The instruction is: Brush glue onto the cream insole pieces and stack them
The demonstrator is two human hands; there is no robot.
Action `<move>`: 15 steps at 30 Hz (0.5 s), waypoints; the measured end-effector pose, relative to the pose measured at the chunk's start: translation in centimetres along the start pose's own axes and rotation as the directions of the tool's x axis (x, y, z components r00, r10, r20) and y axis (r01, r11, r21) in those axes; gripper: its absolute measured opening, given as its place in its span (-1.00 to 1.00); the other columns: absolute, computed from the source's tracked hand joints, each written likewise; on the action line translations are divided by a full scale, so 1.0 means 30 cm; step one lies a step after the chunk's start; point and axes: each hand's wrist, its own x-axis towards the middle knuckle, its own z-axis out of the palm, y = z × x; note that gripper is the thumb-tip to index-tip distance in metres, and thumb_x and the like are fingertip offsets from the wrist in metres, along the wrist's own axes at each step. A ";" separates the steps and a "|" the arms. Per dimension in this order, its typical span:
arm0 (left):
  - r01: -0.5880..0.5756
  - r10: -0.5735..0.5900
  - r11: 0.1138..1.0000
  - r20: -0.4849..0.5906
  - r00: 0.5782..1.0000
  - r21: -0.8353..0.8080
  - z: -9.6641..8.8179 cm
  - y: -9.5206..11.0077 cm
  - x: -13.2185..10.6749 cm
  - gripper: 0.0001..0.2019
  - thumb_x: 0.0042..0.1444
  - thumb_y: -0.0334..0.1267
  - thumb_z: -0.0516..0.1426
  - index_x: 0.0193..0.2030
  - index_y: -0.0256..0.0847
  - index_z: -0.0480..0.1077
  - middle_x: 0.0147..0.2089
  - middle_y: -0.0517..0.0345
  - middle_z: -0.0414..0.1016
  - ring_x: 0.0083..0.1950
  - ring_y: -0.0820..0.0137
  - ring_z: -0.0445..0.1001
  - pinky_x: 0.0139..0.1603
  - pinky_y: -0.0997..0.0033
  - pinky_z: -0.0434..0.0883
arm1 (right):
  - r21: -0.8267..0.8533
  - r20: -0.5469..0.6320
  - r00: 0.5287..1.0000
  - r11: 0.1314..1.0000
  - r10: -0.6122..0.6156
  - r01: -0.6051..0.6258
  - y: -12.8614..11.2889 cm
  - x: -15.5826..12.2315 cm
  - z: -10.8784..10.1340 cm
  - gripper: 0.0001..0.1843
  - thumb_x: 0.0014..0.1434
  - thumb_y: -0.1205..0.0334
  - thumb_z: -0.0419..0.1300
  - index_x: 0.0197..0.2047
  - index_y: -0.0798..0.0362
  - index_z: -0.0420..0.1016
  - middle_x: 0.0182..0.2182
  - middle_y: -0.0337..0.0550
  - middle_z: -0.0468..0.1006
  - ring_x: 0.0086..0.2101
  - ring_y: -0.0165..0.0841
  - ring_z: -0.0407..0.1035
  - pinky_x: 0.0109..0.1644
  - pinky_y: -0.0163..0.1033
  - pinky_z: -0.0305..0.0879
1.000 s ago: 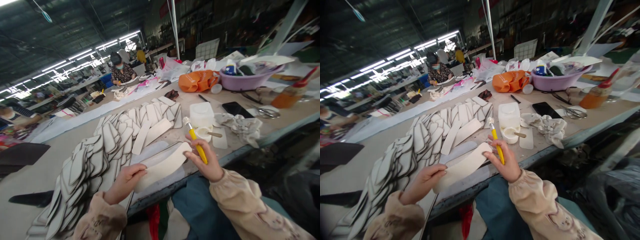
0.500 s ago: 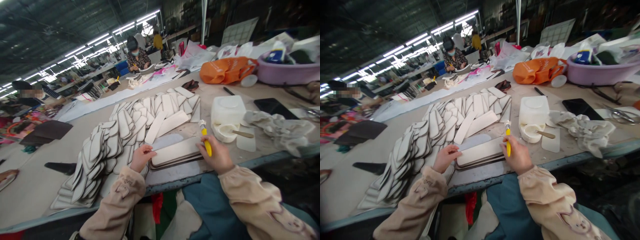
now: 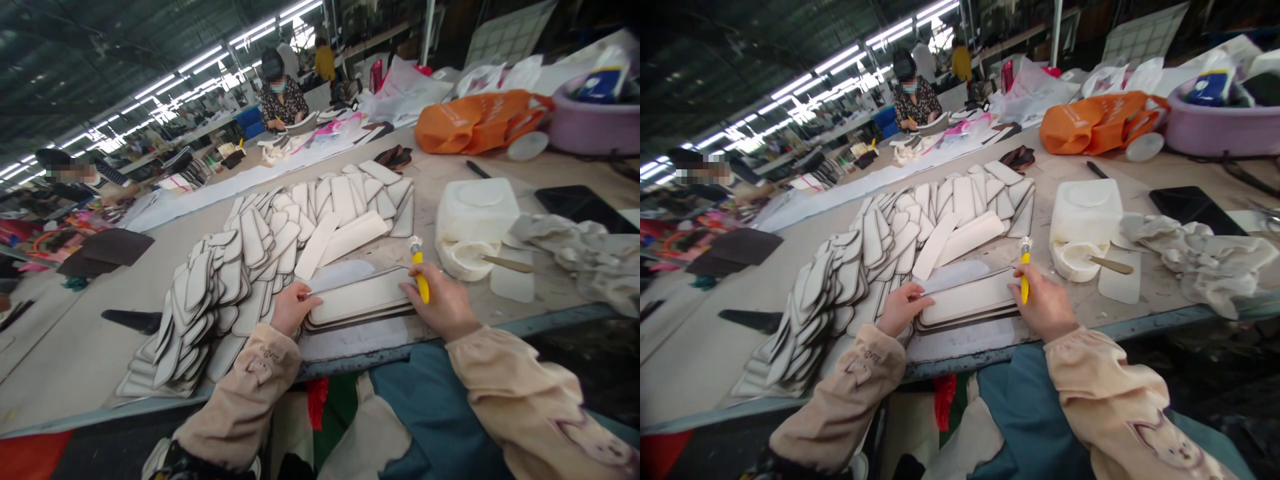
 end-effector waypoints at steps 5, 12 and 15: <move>-0.135 0.136 0.991 -0.136 0.981 0.019 -0.035 -0.023 -0.053 -0.74 0.04 -0.12 0.18 -0.19 -0.23 0.44 -0.31 0.15 0.48 -0.44 0.47 0.40 -0.37 0.43 0.38 | -0.003 0.005 1.000 1.000 0.015 -0.015 0.003 -0.001 0.005 -0.78 0.15 0.08 0.12 -0.17 -0.02 0.34 -0.43 -0.18 0.54 -0.46 -0.26 0.45 -0.43 -0.26 0.21; -0.626 0.664 0.741 -0.128 0.737 0.242 -0.022 -0.084 -0.169 -0.80 0.09 -0.35 0.18 -0.11 -0.18 0.49 -0.07 -0.01 0.51 -0.08 0.33 0.48 -0.07 0.30 0.45 | -0.009 -0.003 1.000 1.000 -0.016 0.016 0.012 -0.002 0.011 -0.78 0.15 0.09 0.12 -0.16 -0.01 0.34 -0.42 -0.17 0.55 -0.46 -0.27 0.45 -0.43 -0.28 0.21; -0.701 0.744 0.651 -0.062 0.666 0.291 -0.002 -0.095 -0.177 -0.78 0.08 -0.40 0.19 -0.11 -0.17 0.49 -0.11 0.02 0.55 -0.12 0.33 0.49 -0.10 0.26 0.46 | -0.026 0.003 1.000 0.999 -0.024 0.024 0.017 -0.003 0.016 -0.78 0.14 0.11 0.14 -0.16 -0.01 0.33 -0.39 -0.18 0.56 -0.45 -0.28 0.46 -0.44 -0.29 0.21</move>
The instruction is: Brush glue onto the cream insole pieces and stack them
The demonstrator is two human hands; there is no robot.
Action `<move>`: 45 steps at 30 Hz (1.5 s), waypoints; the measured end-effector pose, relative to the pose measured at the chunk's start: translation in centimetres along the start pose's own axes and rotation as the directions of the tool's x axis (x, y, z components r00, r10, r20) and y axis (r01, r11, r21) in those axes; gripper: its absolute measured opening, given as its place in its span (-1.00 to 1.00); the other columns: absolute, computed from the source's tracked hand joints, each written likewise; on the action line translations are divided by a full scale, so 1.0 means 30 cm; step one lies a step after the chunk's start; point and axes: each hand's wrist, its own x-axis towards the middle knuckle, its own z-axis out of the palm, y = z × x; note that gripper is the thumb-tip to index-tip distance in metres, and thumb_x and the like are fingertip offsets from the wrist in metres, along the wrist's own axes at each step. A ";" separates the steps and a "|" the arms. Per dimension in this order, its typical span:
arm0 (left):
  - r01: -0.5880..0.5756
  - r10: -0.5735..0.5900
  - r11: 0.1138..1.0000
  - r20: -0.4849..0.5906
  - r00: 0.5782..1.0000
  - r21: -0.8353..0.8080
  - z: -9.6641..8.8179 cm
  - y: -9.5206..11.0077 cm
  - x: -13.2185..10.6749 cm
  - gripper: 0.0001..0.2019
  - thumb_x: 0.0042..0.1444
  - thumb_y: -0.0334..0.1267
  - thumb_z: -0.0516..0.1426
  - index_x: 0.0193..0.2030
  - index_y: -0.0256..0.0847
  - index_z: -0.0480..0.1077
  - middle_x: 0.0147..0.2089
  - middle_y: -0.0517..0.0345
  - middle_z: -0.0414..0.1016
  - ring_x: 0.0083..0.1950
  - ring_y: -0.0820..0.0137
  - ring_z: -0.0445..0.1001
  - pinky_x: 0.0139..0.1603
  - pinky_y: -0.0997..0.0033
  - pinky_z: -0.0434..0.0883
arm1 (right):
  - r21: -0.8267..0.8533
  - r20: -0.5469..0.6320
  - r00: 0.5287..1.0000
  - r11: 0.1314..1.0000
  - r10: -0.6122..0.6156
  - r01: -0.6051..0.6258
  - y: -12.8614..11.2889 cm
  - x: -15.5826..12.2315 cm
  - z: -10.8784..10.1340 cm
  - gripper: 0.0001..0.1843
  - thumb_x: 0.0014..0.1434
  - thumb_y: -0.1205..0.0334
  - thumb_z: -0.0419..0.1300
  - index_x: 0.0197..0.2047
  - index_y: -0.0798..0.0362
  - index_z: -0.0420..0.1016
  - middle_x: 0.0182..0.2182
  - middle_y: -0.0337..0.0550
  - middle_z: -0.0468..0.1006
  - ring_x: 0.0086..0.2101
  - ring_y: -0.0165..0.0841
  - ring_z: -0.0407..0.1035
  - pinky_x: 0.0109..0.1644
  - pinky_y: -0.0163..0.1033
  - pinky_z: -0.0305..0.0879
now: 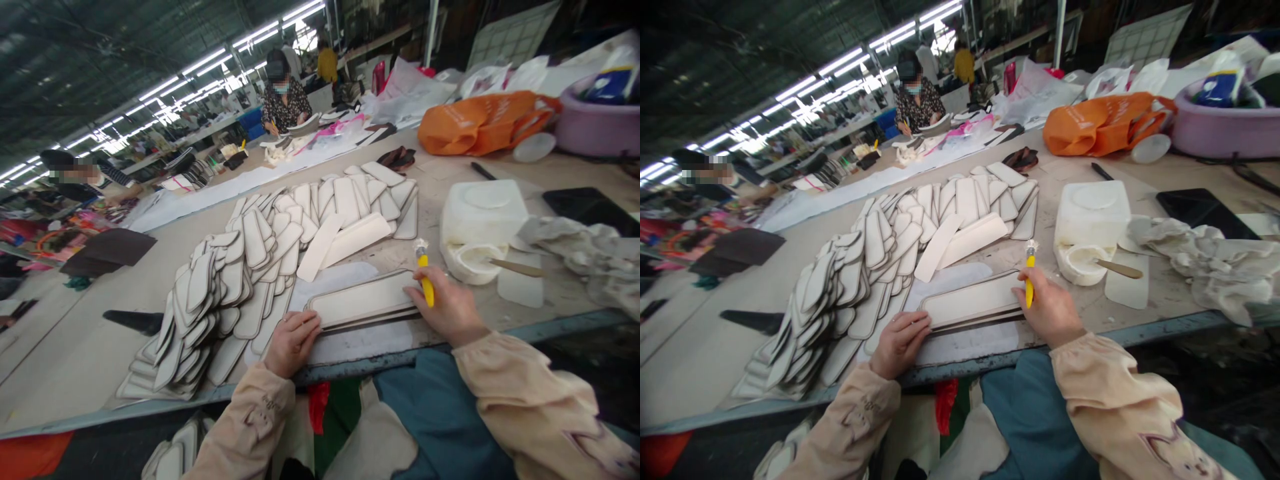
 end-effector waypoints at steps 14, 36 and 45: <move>-0.077 0.080 0.995 -0.036 0.996 0.070 0.021 -0.035 -0.030 -0.73 0.09 -0.41 0.20 -0.05 -0.18 0.47 -0.10 0.01 0.55 -0.12 0.32 0.52 -0.08 0.28 0.50 | -0.007 0.038 0.998 0.999 0.047 -0.046 -0.006 -0.005 -0.016 -0.76 0.11 0.24 0.21 -0.12 0.01 0.33 -0.32 -0.17 0.57 -0.35 -0.25 0.50 -0.31 -0.26 0.32; -0.069 0.070 0.993 -0.012 0.997 0.098 0.025 -0.034 -0.027 -0.77 0.11 -0.39 0.17 -0.07 -0.20 0.47 -0.11 0.03 0.56 -0.12 0.33 0.54 -0.08 0.30 0.52 | -0.011 0.093 0.990 0.994 0.105 -0.104 -0.012 0.008 -0.012 -0.75 0.11 0.31 0.22 -0.12 0.03 0.32 -0.36 -0.14 0.58 -0.37 -0.25 0.50 -0.34 -0.26 0.33; -0.094 0.096 0.990 -0.018 0.995 0.110 0.022 -0.033 -0.025 -0.78 0.14 -0.36 0.15 -0.06 -0.18 0.46 -0.11 0.03 0.56 -0.12 0.33 0.54 -0.07 0.31 0.52 | 0.096 0.121 0.896 0.904 -0.426 0.417 -0.096 -0.014 -0.052 -0.88 0.26 0.32 0.05 -0.17 0.03 0.38 -0.10 -0.06 0.54 0.08 -0.25 0.30 0.20 -0.05 0.16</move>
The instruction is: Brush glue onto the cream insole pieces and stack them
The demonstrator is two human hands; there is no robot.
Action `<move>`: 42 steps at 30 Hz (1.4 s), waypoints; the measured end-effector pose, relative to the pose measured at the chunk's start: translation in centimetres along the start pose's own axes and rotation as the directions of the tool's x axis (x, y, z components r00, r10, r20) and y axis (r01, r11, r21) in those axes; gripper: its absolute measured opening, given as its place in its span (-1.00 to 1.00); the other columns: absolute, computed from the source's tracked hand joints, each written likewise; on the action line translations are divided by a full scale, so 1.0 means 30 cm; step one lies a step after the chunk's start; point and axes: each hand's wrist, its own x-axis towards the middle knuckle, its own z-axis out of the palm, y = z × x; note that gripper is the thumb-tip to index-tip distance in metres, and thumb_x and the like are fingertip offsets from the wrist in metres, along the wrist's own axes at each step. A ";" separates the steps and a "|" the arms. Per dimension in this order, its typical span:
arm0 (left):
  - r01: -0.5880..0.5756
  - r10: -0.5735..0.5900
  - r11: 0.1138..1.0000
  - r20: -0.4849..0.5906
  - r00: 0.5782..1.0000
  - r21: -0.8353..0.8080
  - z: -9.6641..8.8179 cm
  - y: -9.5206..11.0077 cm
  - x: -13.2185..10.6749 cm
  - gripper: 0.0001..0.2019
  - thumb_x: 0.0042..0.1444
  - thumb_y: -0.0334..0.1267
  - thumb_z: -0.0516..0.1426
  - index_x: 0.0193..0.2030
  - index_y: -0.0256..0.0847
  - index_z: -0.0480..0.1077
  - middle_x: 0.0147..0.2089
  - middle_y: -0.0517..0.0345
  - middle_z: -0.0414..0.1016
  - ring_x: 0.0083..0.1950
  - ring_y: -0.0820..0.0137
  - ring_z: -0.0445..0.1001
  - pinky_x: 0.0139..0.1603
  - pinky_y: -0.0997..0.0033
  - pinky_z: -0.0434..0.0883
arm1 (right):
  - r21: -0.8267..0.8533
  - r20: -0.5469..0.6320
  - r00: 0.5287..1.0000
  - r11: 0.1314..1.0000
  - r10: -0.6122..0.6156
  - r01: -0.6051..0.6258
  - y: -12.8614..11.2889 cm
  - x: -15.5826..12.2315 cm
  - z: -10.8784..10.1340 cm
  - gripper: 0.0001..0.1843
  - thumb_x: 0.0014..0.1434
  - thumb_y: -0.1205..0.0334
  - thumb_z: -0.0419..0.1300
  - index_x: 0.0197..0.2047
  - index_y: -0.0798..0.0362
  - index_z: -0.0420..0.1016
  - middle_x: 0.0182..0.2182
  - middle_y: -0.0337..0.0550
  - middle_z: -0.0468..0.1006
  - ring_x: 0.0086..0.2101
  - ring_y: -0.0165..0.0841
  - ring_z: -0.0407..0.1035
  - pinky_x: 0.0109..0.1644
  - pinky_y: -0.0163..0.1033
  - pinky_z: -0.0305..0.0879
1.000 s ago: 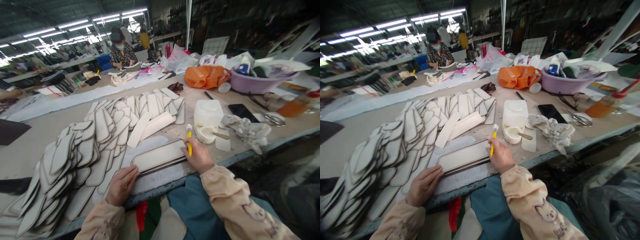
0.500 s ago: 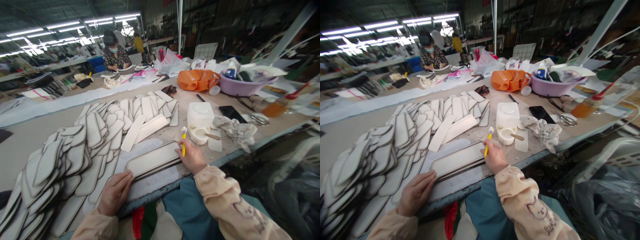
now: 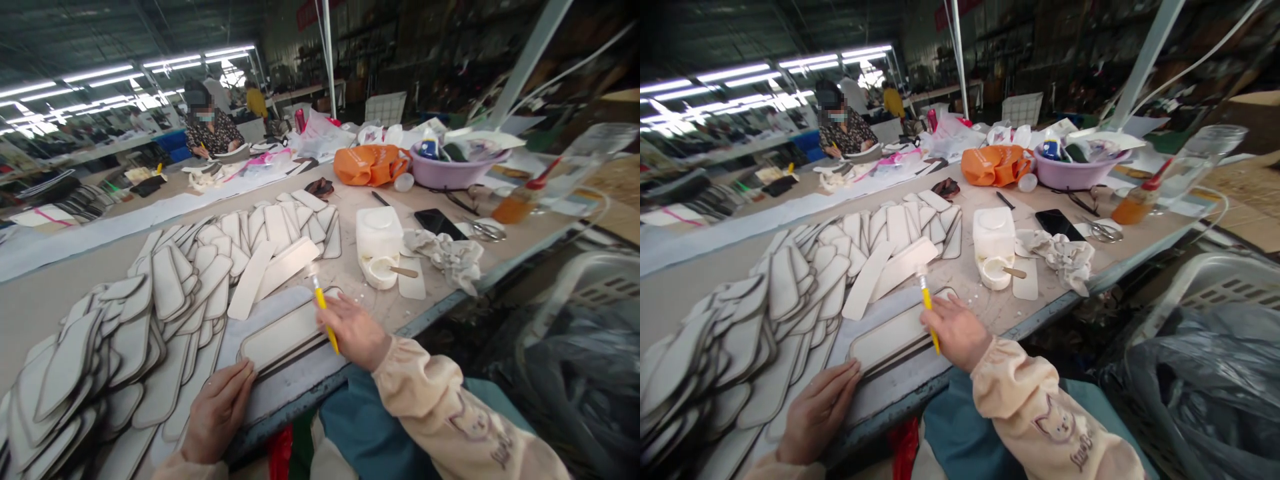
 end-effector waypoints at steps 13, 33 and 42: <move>0.042 -0.042 0.999 -0.004 0.999 -0.017 0.004 0.009 0.009 -0.78 0.10 -0.37 0.17 -0.09 -0.14 0.48 -0.14 0.06 0.57 -0.15 0.32 0.55 -0.09 0.30 0.53 | -0.096 0.154 0.975 0.985 0.159 -0.145 0.026 -0.058 -0.008 -0.86 0.21 0.26 0.14 -0.14 0.04 0.35 -0.08 0.02 0.53 0.04 -0.23 0.35 0.16 -0.03 0.24; 0.234 -0.277 0.960 0.395 0.876 0.155 0.104 0.364 0.270 -0.29 0.19 0.08 -0.04 0.34 -0.40 0.03 0.40 -0.22 -0.04 0.43 0.08 -0.12 0.36 -0.06 0.05 | -0.204 0.031 1.000 0.979 0.000 0.006 0.083 -0.099 0.053 -0.80 0.24 0.14 0.08 -0.18 0.08 0.41 -0.11 0.13 0.55 -0.06 -0.11 0.43 0.03 0.00 0.30; 0.214 -0.331 0.935 0.481 0.812 0.282 -0.001 0.110 0.103 -0.32 0.23 0.06 -0.06 0.35 -0.37 -0.02 0.40 -0.26 -0.03 0.40 0.06 -0.02 0.28 -0.15 0.11 | -0.203 0.071 0.994 0.977 0.079 -0.063 0.062 -0.088 0.034 -0.82 0.20 0.16 0.14 -0.17 0.05 0.40 -0.09 0.08 0.54 -0.09 -0.14 0.44 0.01 -0.03 0.31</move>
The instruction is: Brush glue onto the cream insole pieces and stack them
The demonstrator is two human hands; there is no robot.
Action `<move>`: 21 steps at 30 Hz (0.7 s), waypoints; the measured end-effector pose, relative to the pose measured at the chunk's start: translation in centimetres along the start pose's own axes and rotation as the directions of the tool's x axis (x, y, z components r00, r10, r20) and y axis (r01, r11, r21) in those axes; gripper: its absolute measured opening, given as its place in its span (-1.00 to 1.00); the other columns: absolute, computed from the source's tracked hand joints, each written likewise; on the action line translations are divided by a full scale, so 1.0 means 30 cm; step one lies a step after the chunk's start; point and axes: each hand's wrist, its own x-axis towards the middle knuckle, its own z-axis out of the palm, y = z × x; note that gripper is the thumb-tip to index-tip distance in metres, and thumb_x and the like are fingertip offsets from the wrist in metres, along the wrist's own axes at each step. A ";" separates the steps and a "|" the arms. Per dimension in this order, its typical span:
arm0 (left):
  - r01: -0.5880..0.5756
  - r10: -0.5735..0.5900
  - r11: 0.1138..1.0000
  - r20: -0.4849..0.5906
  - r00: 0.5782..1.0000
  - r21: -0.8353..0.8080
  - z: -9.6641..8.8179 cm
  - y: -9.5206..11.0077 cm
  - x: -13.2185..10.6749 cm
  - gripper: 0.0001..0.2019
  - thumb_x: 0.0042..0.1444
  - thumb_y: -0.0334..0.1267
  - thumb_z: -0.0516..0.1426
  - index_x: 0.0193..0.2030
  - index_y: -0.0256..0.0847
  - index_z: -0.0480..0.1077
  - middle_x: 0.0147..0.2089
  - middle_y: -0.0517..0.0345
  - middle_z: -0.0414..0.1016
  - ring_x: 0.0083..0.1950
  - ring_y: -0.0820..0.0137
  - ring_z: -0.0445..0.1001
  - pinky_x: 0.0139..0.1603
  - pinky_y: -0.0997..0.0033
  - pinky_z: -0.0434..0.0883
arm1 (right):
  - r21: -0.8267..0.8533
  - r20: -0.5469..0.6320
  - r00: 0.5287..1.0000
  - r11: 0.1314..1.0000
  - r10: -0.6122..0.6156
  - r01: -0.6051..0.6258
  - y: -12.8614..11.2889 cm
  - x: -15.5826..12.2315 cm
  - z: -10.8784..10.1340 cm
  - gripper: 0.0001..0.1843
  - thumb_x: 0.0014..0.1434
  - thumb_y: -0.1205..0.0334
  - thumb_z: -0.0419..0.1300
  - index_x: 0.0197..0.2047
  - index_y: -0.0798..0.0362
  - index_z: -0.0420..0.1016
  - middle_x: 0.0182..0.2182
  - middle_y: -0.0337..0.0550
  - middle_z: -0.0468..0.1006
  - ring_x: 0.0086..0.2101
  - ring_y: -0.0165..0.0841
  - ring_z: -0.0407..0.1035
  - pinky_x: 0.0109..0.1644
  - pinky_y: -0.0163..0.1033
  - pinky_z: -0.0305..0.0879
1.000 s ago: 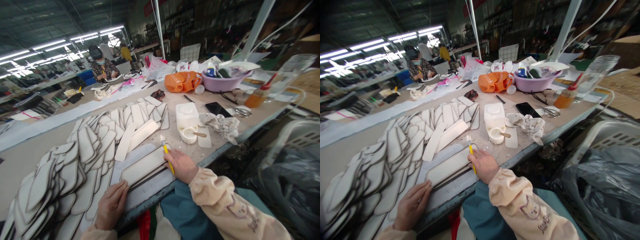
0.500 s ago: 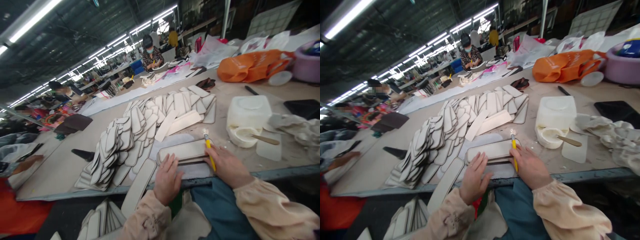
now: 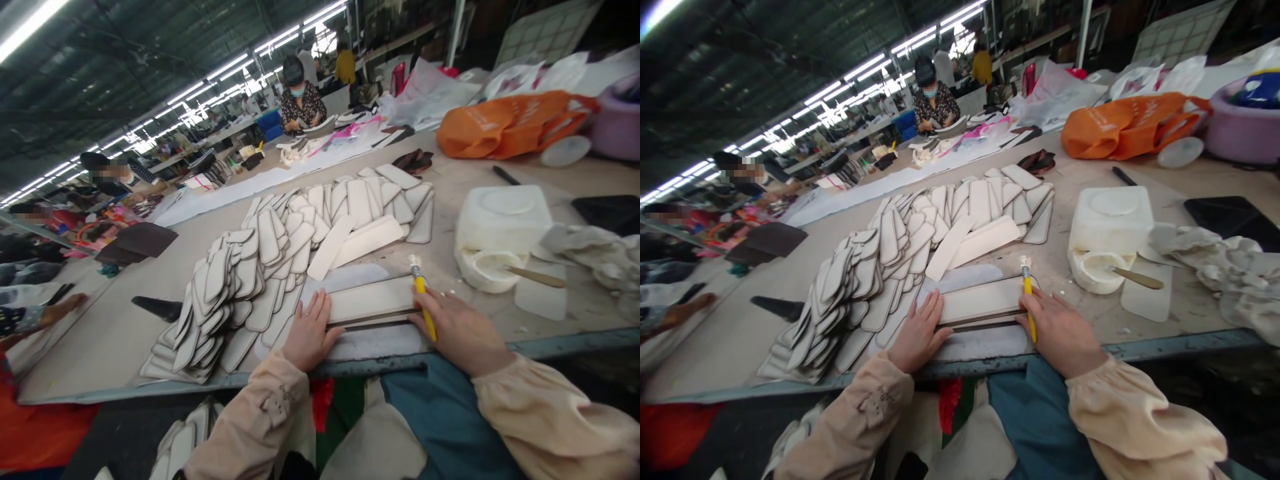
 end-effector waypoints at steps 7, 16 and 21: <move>-0.013 -0.017 0.981 -0.153 0.988 -0.195 0.040 -0.070 0.021 -0.57 0.27 -0.14 -0.06 0.22 -0.25 0.26 0.27 -0.14 0.27 0.28 0.20 0.27 0.20 0.05 0.31 | 0.143 0.012 0.998 0.988 0.056 -0.057 -0.015 0.012 -0.038 -0.89 0.21 0.25 0.11 -0.17 0.04 0.36 -0.19 0.00 0.55 -0.14 -0.22 0.44 -0.06 -0.15 0.36; 0.253 -0.372 0.855 -0.194 0.908 -0.453 0.042 -0.122 0.068 -0.54 -0.08 -0.02 0.25 -0.05 -0.20 0.43 -0.02 -0.04 0.53 -0.01 0.15 0.49 -0.03 0.15 0.44 | 0.201 -0.076 0.961 0.948 0.265 -0.246 0.022 -0.004 -0.043 -0.90 0.23 0.25 0.06 -0.16 0.00 0.30 -0.09 -0.08 0.54 -0.17 -0.25 0.47 -0.18 -0.23 0.38; 0.218 -0.532 0.597 -0.178 0.828 -0.772 -0.008 -0.073 0.074 -0.66 -0.10 -0.08 0.26 -0.21 -0.25 0.45 -0.23 0.07 0.54 -0.22 0.31 0.50 -0.19 0.30 0.44 | 0.299 -0.134 0.942 0.919 0.309 -0.258 0.019 -0.001 -0.048 -0.90 0.21 0.23 0.10 -0.18 -0.01 0.29 -0.07 -0.05 0.53 -0.09 -0.22 0.45 -0.09 -0.17 0.39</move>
